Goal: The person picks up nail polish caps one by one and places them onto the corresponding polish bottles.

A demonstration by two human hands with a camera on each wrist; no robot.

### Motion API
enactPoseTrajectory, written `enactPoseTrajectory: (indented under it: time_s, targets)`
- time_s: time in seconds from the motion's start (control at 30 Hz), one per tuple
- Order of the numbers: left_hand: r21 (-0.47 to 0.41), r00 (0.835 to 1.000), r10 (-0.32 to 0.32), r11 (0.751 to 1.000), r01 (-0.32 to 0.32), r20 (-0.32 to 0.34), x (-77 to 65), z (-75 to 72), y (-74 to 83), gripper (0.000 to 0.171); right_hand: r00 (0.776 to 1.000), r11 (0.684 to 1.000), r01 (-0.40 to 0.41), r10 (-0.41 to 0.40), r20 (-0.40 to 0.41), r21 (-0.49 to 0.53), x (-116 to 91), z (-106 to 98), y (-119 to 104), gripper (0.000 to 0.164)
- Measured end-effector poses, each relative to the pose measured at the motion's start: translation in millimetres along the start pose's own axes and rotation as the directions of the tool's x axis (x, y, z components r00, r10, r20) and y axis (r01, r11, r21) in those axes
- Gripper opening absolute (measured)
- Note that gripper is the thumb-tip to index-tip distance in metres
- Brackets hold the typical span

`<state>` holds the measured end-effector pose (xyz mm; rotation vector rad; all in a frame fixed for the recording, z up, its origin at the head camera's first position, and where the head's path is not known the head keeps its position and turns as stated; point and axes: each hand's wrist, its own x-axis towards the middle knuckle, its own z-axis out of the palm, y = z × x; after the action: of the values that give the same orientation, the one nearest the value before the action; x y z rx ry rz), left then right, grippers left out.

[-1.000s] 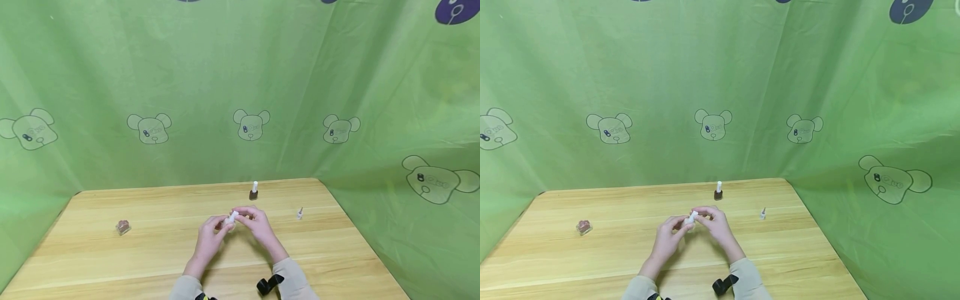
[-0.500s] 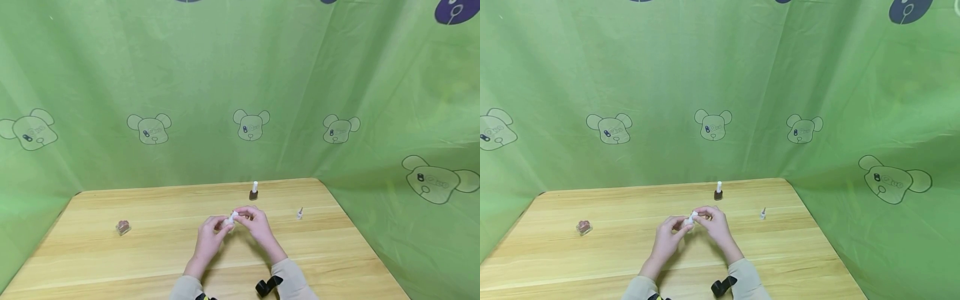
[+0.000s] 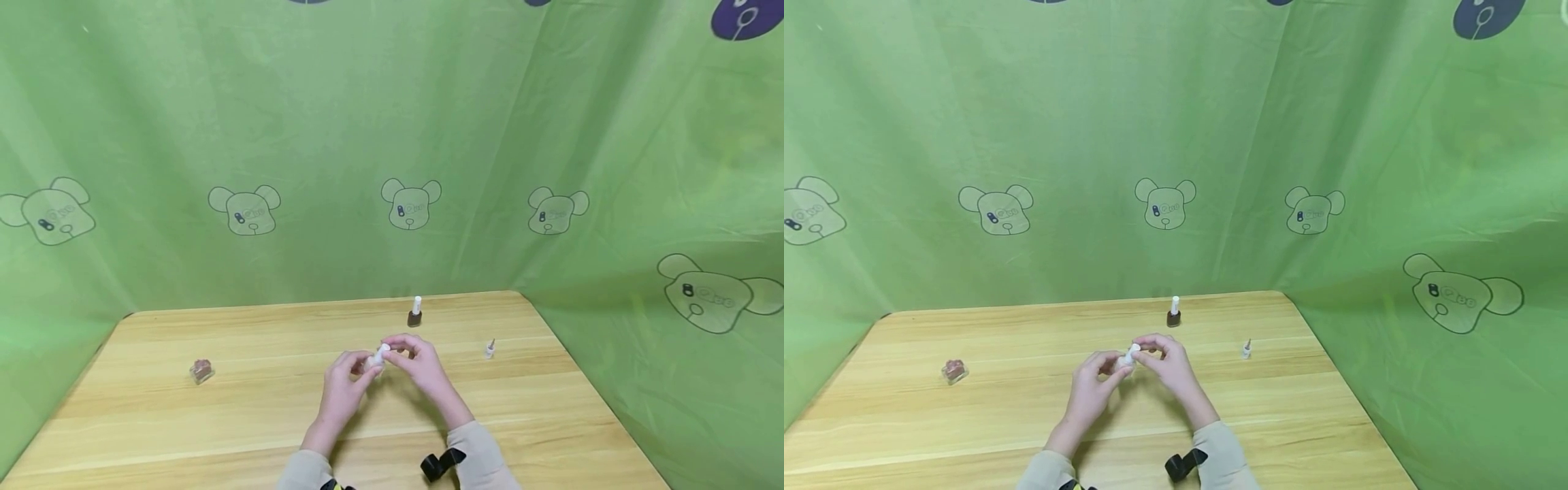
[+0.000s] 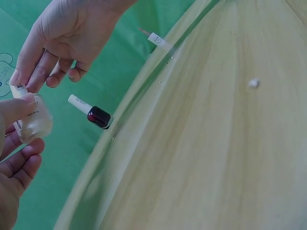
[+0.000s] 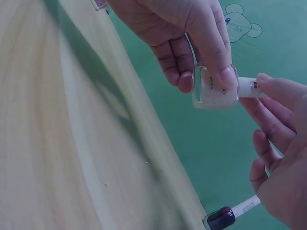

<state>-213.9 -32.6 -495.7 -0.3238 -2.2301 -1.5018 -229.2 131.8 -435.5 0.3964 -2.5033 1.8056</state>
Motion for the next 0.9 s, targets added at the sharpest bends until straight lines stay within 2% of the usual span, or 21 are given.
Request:
enactPoseTrajectory:
  time_s: [0.33, 0.57, 0.9]
  targets:
    - [-0.027, 1.0, -0.026, 0.999, 0.026, -0.017, 3.6, 0.8, 3.4, 0.028, 0.995, 0.995, 0.094, -0.094, -0.015, -0.041, 1, -21, -4, 0.027]
    - [-0.034, 0.999, -0.049, 0.998, 0.049, -0.013, 7.3, 2.1, 4.5, 0.029, 0.987, 0.988, 0.136, -0.141, -0.077, -0.068, 0, -40, -9, 0.027]
    - [-0.027, 0.999, -0.037, 0.999, 0.037, 0.0, 24.6, 2.4, 4.0, 0.028, 0.973, 0.993, 0.108, -0.117, -0.2, -0.055, -1, -69, -13, 0.027]
